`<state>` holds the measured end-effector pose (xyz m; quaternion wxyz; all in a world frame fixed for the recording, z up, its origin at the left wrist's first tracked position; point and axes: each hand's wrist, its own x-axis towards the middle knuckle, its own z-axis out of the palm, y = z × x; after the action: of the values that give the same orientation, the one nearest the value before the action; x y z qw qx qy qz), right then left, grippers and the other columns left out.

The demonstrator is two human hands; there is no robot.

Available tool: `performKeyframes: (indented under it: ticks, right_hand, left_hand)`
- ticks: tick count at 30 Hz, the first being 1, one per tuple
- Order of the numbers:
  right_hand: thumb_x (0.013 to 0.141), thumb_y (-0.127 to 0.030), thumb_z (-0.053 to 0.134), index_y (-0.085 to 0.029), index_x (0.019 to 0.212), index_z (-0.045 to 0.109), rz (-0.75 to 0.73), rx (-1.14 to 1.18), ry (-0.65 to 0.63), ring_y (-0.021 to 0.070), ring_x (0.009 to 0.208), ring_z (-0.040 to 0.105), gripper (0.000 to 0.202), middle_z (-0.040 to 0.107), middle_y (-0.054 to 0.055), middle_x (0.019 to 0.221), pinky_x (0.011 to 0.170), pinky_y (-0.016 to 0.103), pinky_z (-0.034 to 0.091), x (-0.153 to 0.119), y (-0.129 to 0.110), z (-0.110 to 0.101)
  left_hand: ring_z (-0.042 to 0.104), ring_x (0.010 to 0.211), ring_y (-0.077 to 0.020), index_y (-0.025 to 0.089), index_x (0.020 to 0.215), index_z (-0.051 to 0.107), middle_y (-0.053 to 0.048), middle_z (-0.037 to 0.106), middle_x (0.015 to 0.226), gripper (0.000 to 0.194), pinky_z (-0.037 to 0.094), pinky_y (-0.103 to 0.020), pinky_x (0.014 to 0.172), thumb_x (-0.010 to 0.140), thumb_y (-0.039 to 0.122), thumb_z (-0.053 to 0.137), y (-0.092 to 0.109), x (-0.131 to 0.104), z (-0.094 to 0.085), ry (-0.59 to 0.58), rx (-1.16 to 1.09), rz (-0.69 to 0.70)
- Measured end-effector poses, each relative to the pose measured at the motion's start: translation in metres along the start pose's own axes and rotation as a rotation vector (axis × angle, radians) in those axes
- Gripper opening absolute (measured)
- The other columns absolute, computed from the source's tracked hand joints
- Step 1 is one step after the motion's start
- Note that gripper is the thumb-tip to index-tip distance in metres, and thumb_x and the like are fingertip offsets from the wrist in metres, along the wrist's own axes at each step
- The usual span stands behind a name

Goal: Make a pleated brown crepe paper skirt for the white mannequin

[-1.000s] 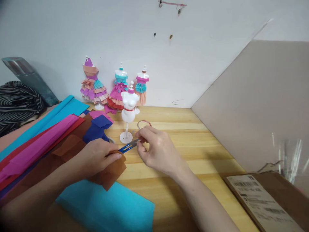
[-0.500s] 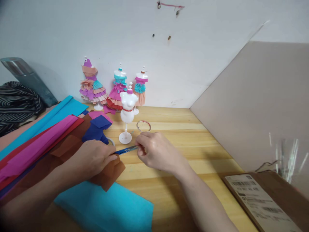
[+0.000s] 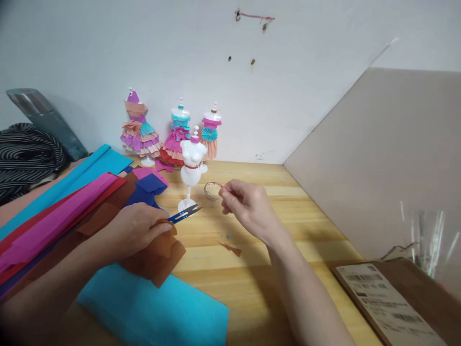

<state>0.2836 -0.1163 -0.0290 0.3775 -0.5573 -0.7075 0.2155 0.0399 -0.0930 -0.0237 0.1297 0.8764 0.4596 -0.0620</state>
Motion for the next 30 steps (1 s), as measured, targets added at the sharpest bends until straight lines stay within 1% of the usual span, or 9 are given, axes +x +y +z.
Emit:
performKeyframes:
  ticks: [3,7,10,15,18,22,24,26,30]
  right_hand:
    - [0.091,-0.032,0.043,-0.019,0.062,0.051,-0.034,0.002,-0.038,0.0115,0.044,0.053,0.033,0.056,0.000,0.051,0.047,0.024,0.041,0.001,-0.001,0.002]
    - [0.084,-0.026,0.058,-0.019,0.065,0.053,-0.120,0.026,0.024,0.0114,0.052,0.048,0.021,0.055,-0.001,0.058,0.050,0.025,0.038,0.001,-0.001,0.017]
    - [0.082,-0.025,0.065,-0.018,0.070,0.059,-0.221,0.085,0.005,0.0118,0.057,0.047,0.015,0.055,0.000,0.064,0.052,0.025,0.037,0.001,0.000,0.029]
    - [0.087,-0.021,0.056,-0.018,0.065,0.055,-0.269,0.043,-0.068,0.0131,0.063,0.047,0.022,0.052,0.000,0.064,0.059,0.027,0.036,0.002,-0.003,0.037]
    - [0.087,-0.025,0.051,-0.019,0.061,0.048,-0.180,0.026,-0.034,0.0116,0.056,0.040,0.027,0.045,-0.003,0.058,0.055,0.027,0.031,0.003,-0.002,0.032]
    - [0.085,-0.033,0.051,-0.021,0.058,0.043,0.005,0.029,0.180,0.0107,0.050,0.031,0.030,0.033,-0.005,0.053,0.048,0.027,0.024,0.004,0.005,0.010]
    - [0.086,-0.036,0.049,-0.022,0.054,0.039,0.033,0.049,0.230,0.0102,0.048,0.027,0.036,0.029,-0.005,0.050,0.047,0.027,0.021,0.003,0.006,0.000]
    - [0.087,-0.040,0.048,-0.022,0.051,0.036,0.032,0.043,0.229,0.0095,0.047,0.024,0.042,0.026,-0.005,0.049,0.045,0.027,0.019,0.002,0.005,-0.007]
    - [0.086,-0.044,0.050,-0.023,0.050,0.028,0.009,-0.077,0.103,0.0085,0.046,0.023,0.047,0.024,-0.006,0.049,0.044,0.026,0.018,0.001,-0.001,-0.013]
  left_hand:
    - [0.066,0.081,-0.0244,0.019,0.081,0.070,-0.006,0.070,0.078,0.030,0.030,-0.029,0.059,0.093,0.031,0.044,-0.004,0.001,0.002,0.012,-0.041,0.024]
    - [0.065,0.079,-0.0243,0.019,0.078,0.069,-0.005,0.069,0.076,0.029,0.028,-0.029,0.059,0.091,0.030,0.046,-0.003,0.000,0.005,0.021,-0.085,0.050]
    - [0.065,0.079,-0.0257,0.019,0.078,0.070,-0.006,0.069,0.076,0.029,0.027,-0.030,0.058,0.091,0.030,0.045,0.000,0.000,0.006,0.013,-0.083,0.050]
    - [0.065,0.079,-0.0268,0.018,0.082,0.069,-0.008,0.070,0.079,0.030,0.025,-0.030,0.056,0.092,0.030,0.044,0.006,0.000,0.004,-0.035,-0.032,0.032]
    - [0.064,0.078,-0.0260,0.017,0.081,0.069,-0.008,0.069,0.079,0.030,0.024,-0.029,0.056,0.092,0.030,0.045,0.005,0.000,0.002,-0.050,-0.011,0.023]
    - [0.061,0.075,-0.0236,0.016,0.077,0.067,-0.008,0.068,0.076,0.029,0.023,-0.029,0.057,0.091,0.029,0.045,-0.002,0.002,0.002,-0.023,-0.031,0.012]
    - [0.058,0.071,-0.0205,0.017,0.074,0.067,-0.005,0.064,0.070,0.028,0.024,-0.028,0.057,0.090,0.029,0.047,-0.006,0.003,0.003,-0.001,-0.122,0.049]
    - [0.052,0.064,-0.0167,0.017,0.070,0.066,-0.002,0.058,0.062,0.028,0.025,-0.027,0.056,0.088,0.030,0.048,-0.011,0.003,0.005,-0.002,-0.250,0.093]
    - [0.045,0.059,-0.0125,0.016,0.064,0.062,0.002,0.050,0.058,0.030,0.027,-0.026,0.055,0.086,0.031,0.050,-0.018,0.005,0.009,0.001,-0.490,0.169]
